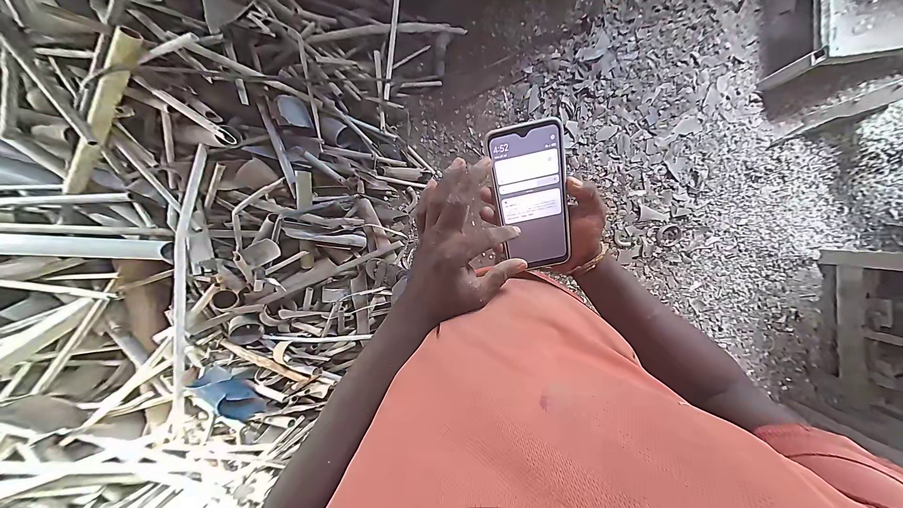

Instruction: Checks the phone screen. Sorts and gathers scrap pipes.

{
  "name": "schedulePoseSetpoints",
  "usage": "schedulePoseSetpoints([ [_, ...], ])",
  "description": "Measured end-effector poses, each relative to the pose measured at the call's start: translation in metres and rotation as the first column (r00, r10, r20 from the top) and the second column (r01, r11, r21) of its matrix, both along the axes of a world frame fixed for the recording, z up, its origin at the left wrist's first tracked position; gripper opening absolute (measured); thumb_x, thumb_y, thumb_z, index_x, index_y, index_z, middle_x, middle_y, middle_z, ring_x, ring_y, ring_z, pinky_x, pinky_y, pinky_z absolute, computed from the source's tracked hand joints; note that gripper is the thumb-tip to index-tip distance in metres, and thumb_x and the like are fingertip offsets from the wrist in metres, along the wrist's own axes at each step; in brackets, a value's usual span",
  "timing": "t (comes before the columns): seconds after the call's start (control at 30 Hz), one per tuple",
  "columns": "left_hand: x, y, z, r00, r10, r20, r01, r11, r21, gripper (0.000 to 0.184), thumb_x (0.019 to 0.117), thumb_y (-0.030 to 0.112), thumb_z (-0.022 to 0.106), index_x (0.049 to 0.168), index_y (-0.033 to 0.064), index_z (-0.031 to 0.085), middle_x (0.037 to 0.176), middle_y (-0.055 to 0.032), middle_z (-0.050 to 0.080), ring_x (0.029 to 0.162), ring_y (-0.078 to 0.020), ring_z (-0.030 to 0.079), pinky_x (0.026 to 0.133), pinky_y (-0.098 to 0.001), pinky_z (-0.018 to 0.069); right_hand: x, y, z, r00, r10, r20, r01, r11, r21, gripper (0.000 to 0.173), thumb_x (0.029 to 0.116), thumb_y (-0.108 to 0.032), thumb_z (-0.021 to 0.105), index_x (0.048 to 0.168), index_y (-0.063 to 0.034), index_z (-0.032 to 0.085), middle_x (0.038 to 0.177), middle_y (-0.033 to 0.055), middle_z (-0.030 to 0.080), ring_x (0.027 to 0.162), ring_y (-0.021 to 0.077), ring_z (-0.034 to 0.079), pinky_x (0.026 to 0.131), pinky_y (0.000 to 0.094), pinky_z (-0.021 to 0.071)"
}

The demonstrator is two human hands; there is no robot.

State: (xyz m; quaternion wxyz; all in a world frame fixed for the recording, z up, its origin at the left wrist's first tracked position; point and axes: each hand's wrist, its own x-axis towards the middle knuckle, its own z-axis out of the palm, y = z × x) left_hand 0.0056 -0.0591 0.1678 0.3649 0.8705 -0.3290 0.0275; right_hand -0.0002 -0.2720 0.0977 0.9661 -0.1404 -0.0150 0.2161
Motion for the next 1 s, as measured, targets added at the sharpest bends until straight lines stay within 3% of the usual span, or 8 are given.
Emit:
schedulePoseSetpoints([
  [0.33,0.006,0.000,-0.002,1.000,0.004,0.008,-0.004,0.999,-0.039,0.028,0.0914,0.049,0.070,0.098,0.0235,0.080,0.159,-0.0142,0.043,0.157,-0.0342,0.020,0.126,-0.0613,0.0125,0.005,0.001,-0.001,1.000,0.024,-0.006,-0.024,1.000,0.010,0.045,0.0922,-0.054,0.058,0.118,-0.0196,0.073,0.109,0.0064,0.076,0.101,0.0193,0.073,0.085,0.0433,0.0608],
  [0.7,0.008,0.000,-0.004,1.000,-0.001,0.000,0.001,0.999,-0.046,0.031,0.0904,0.050,0.070,0.097,0.0219,0.080,0.158,-0.0162,0.044,0.156,-0.0369,0.021,0.125,-0.0628,0.0141,0.007,-0.002,-0.005,0.998,0.059,-0.005,-0.059,0.998,0.023,0.049,0.0908,-0.057,0.061,0.121,-0.0194,0.071,0.111,0.0079,0.075,0.102,0.0216,0.073,0.086,0.0454,0.0608],
  [0.9,0.009,0.000,-0.005,1.000,0.004,-0.013,-0.005,0.999,-0.047,0.028,0.0904,0.049,0.070,0.098,0.0239,0.081,0.158,-0.0152,0.043,0.156,-0.0370,0.021,0.124,-0.0637,0.0137,0.010,-0.001,-0.001,0.999,0.039,0.003,-0.039,0.999,0.005,0.045,0.0917,-0.054,0.060,0.119,-0.0203,0.072,0.110,0.0064,0.076,0.101,0.0199,0.073,0.085,0.0435,0.0613],
  [1.0,0.010,0.000,-0.002,1.000,-0.002,-0.015,0.001,0.999,-0.032,0.031,0.0892,0.049,0.071,0.096,0.0205,0.081,0.159,-0.0167,0.043,0.156,-0.0370,0.021,0.125,-0.0645,0.0125,0.011,0.000,0.001,1.000,0.029,-0.007,-0.029,0.999,0.036,0.043,0.0920,-0.050,0.060,0.119,-0.0185,0.072,0.109,0.0069,0.076,0.100,0.0199,0.073,0.085,0.0433,0.0614],
])
